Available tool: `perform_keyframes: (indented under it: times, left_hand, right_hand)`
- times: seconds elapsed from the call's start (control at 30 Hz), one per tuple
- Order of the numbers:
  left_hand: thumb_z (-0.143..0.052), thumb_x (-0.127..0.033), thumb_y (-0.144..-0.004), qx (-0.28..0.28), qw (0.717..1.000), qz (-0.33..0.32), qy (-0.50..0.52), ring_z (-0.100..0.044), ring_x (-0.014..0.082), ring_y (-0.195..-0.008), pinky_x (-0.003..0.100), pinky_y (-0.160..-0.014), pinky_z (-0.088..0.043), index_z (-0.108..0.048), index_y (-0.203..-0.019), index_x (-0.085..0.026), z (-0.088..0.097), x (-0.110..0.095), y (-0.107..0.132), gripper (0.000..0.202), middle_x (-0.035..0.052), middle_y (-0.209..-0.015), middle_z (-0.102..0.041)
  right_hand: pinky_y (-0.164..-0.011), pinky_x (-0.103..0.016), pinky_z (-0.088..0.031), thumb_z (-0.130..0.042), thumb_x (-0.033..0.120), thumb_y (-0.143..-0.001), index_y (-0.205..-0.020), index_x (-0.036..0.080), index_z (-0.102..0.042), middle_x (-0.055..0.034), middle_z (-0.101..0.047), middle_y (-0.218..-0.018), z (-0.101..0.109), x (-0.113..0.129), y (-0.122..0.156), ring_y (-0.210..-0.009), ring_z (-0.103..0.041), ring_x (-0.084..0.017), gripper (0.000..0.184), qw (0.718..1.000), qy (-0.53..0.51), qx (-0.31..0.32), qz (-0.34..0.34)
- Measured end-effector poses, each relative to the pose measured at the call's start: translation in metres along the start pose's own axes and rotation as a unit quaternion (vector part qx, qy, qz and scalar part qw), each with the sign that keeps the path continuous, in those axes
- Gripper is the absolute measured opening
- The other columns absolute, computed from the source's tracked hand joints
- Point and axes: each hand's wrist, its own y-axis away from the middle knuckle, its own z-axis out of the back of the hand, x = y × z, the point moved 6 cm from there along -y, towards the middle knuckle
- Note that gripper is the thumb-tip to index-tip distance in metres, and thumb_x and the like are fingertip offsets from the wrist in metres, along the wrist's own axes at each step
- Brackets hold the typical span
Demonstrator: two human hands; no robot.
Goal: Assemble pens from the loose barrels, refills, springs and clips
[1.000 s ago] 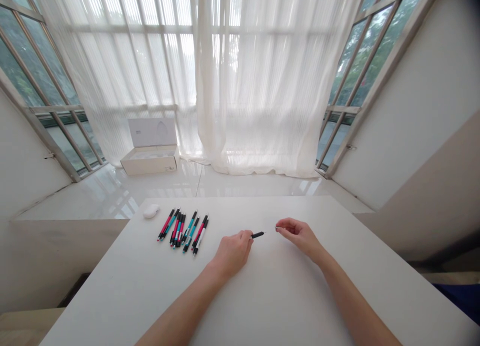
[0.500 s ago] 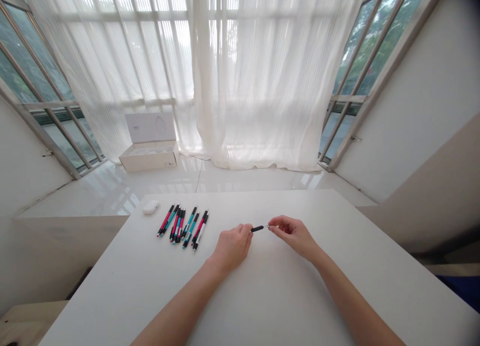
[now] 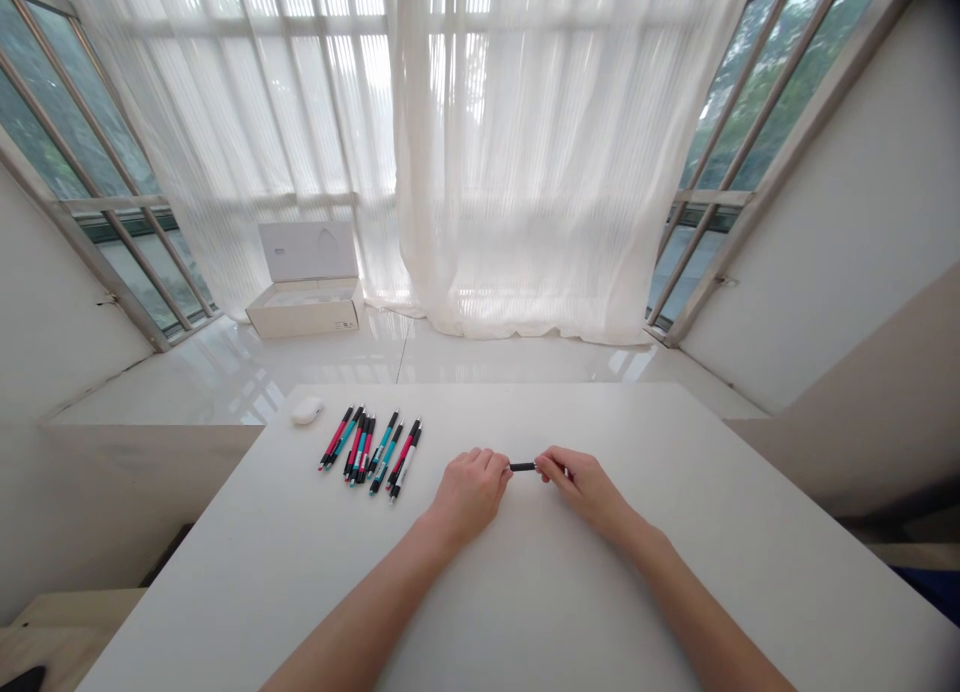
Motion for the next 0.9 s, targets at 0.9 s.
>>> perform_keyframes:
  times: [0.9]
  left_hand:
    - [-0.048, -0.021, -0.093, -0.057, 0.998, -0.006, 0.035, -0.058, 0.0173, -0.087, 0.032, -0.077, -0.048, -0.054, -0.094, -0.021, 0.005, 0.002, 0.001, 0.006, 0.0046, -0.102, -0.059]
  right_hand:
    - [-0.054, -0.026, -0.033, -0.029, 0.043, -0.095, -0.056, 0.021, -0.042, 0.0033, -0.045, -0.053, -0.014, 0.005, 0.003, -0.052, -0.039, -0.012, 0.047, 0.999, -0.010, 0.034, 0.021]
